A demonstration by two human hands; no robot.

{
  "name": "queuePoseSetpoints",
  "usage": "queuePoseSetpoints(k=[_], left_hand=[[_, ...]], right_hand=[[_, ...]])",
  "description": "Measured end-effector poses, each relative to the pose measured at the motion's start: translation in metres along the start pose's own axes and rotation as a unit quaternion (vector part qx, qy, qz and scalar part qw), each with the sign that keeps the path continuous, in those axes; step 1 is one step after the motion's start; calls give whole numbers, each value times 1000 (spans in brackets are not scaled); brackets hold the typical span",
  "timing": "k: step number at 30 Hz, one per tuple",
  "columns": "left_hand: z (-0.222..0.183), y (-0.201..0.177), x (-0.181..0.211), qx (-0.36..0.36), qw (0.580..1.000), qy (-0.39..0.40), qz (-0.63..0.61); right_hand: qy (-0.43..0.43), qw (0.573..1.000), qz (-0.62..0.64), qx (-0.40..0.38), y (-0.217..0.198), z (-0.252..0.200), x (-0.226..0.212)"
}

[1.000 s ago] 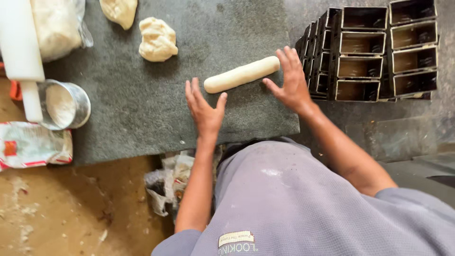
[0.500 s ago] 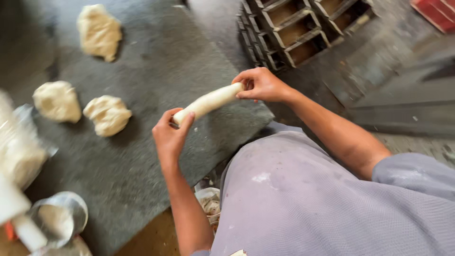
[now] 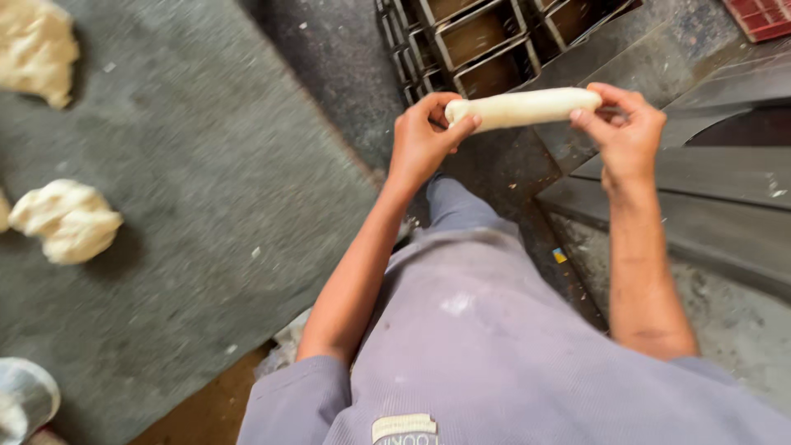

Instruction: The person shapes pieces of dough into logs by hand and places them into metal baking tins.

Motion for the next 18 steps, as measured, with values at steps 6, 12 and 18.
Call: queuePoseSetpoints(k=[6, 12, 18], left_hand=[[74, 118, -71, 96, 995, -36, -4], [149, 181, -224, 154, 948, -275, 47], [141, 134, -243, 147, 932, -135, 304]], right_hand=[[-100, 959, -261, 48, -29, 73, 65], [-27, 942, -331, -40, 6, 155, 247], [163, 940, -300, -14, 26, 159, 351]])
Point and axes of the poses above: each hand's wrist, its own z-axis towards the middle knuckle, its own y-axis out of the palm, x = y × z, the point moved 1 cm from there along z, towards the middle knuckle, and after that the axes turned 4 degrees about y, right-handed, at the moved point
